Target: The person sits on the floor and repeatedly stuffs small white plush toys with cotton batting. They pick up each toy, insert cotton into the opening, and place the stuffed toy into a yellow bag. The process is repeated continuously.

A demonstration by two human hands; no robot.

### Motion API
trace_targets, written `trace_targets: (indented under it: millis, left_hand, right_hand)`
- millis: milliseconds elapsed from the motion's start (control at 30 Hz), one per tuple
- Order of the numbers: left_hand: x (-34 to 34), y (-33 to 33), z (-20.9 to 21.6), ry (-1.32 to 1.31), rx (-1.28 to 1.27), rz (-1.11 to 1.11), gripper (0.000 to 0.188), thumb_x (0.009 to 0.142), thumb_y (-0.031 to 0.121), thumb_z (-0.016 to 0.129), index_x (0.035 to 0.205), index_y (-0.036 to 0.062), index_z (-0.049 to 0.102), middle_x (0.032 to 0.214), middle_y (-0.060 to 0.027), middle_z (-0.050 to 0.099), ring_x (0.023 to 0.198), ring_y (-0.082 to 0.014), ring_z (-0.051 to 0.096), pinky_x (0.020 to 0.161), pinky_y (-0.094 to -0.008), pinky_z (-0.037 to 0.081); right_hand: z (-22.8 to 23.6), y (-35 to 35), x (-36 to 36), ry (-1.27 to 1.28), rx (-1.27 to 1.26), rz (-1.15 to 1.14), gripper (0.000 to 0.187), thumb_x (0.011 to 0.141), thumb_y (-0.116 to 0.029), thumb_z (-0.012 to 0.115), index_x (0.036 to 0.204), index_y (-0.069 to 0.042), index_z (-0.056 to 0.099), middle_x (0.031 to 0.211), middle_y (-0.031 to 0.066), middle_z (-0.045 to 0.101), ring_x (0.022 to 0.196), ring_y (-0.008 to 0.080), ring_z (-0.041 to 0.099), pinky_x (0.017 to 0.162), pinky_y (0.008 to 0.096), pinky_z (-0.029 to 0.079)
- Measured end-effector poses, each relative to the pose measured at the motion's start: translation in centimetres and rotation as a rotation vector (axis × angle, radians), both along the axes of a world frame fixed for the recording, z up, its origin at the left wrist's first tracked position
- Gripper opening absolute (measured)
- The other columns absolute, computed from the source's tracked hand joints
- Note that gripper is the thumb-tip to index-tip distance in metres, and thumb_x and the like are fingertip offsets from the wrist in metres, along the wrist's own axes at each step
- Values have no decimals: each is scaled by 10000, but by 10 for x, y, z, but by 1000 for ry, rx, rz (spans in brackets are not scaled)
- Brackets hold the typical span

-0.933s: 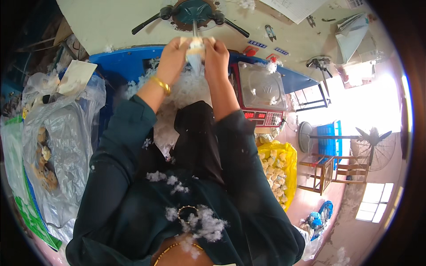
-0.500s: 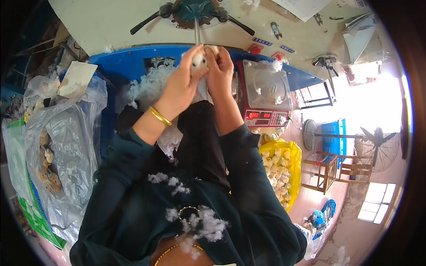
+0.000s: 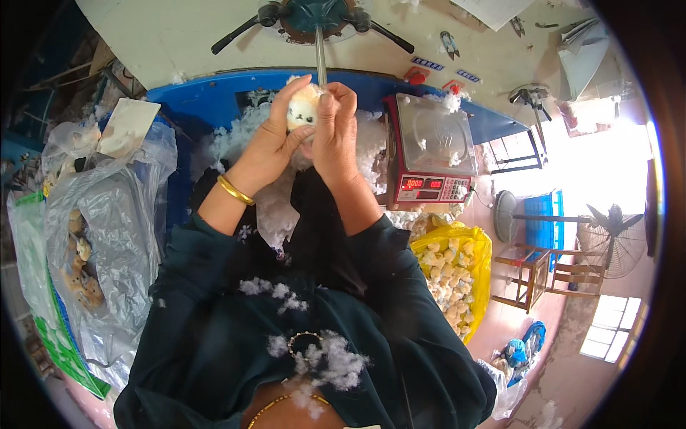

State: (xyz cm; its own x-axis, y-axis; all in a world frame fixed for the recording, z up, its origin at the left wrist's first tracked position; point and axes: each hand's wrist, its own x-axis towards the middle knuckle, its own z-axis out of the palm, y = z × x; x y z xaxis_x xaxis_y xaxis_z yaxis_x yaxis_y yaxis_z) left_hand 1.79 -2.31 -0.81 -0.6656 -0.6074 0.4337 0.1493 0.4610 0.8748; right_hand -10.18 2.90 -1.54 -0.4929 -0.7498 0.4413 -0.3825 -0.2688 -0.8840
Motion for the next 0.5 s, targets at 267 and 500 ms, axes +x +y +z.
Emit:
trace_targets:
  millis: [267, 500]
  left_hand:
    - [-39, 31, 5, -83, 11, 56, 642, 888, -22, 531, 1439, 139, 243, 1171, -138, 531, 678, -187, 589, 604, -310, 508]
    - [-18, 33, 5, -2, 68, -63, 633, 882, 0, 522, 1433, 151, 252, 1130, -164, 558, 722, -221, 614, 654, -338, 504]
  right_hand:
    - [11, 17, -54, -362, 161, 198, 524, 989, -514, 389, 1163, -44, 542, 931, 64, 604, 682, 108, 575, 540, 223, 470]
    - [37, 43, -25, 290, 186, 170, 655, 800, -280, 724, 1326, -63, 400, 1135, 213, 557, 988, 352, 591, 805, 423, 503]
